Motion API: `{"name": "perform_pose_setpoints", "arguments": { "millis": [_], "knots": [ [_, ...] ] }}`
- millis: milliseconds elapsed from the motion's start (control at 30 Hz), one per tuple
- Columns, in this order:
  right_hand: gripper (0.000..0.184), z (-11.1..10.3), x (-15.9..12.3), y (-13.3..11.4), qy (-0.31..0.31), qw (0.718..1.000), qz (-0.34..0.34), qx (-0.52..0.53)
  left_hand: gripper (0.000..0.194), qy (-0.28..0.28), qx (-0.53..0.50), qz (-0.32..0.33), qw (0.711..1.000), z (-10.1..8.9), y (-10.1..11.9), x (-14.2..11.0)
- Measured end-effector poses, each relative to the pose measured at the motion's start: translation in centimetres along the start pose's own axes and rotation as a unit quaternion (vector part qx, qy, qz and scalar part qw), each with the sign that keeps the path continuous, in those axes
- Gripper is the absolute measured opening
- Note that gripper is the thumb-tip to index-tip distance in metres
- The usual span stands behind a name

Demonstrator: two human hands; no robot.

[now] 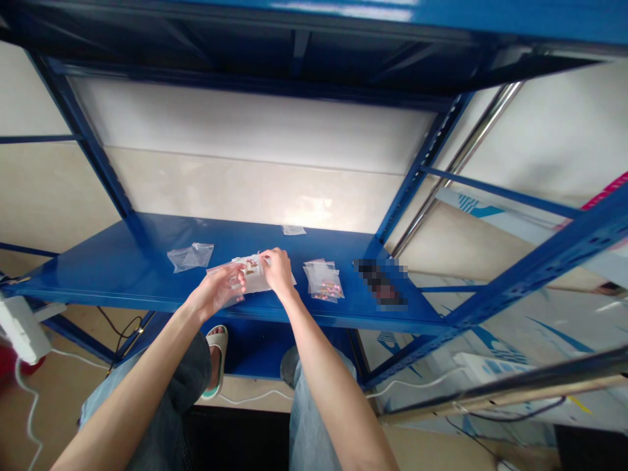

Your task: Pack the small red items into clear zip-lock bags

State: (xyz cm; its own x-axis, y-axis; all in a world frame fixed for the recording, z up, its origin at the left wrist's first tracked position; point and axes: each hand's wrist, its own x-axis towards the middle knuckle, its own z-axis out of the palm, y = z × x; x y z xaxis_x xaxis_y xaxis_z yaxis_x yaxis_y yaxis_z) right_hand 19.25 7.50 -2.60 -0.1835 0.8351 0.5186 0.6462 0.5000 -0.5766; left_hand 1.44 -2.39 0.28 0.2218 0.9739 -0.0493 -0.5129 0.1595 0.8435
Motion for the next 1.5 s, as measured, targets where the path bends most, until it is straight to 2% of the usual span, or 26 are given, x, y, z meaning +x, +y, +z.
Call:
{"name": "perform_pose_setpoints", "arguments": {
  "millis": [133,300,533,633,900,1000,1267,1500],
  "knots": [
    [0.019,0.8,-0.4,-0.7,-0.038,0.994,-0.031,-0.096,0.037,-0.007,0.006,0.02,1.0,-0.2,0.1,0.1],
    [0.018,1.1,-0.3,-1.2,-0.049,0.989,-0.046,-0.134,0.037,-0.017,-0.003,0.024,1.0,-0.2,0.1,0.2],
    [0.019,1.0,-0.4,-1.6,-0.038,0.99,-0.066,-0.121,0.035,-0.021,-0.014,0.036,0.999,-0.5,0.4,0.4],
    [0.021,1.0,-0.3,-1.4,-0.031,0.99,-0.055,-0.123,0.035,-0.022,-0.017,0.039,0.999,-0.6,0.6,0.3],
    [0.016,1.5,0.0,-0.9,-0.039,0.988,-0.048,-0.139,0.038,-0.013,0.061,-0.001,0.998,-0.8,0.4,0.1],
    [0.014,1.4,-0.1,-1.2,-0.04,0.988,-0.046,-0.143,0.037,-0.018,0.083,0.005,0.996,-0.8,0.2,0.0],
    [0.022,0.9,-0.1,-1.6,-0.069,0.987,-0.046,-0.139,0.037,-0.015,0.087,-0.005,0.996,-0.4,0.6,-0.3],
    [0.015,1.2,-0.1,-1.4,-0.034,0.991,-0.029,-0.127,0.035,-0.034,0.102,0.007,0.994,-0.4,0.7,-0.4]
  ]
}}
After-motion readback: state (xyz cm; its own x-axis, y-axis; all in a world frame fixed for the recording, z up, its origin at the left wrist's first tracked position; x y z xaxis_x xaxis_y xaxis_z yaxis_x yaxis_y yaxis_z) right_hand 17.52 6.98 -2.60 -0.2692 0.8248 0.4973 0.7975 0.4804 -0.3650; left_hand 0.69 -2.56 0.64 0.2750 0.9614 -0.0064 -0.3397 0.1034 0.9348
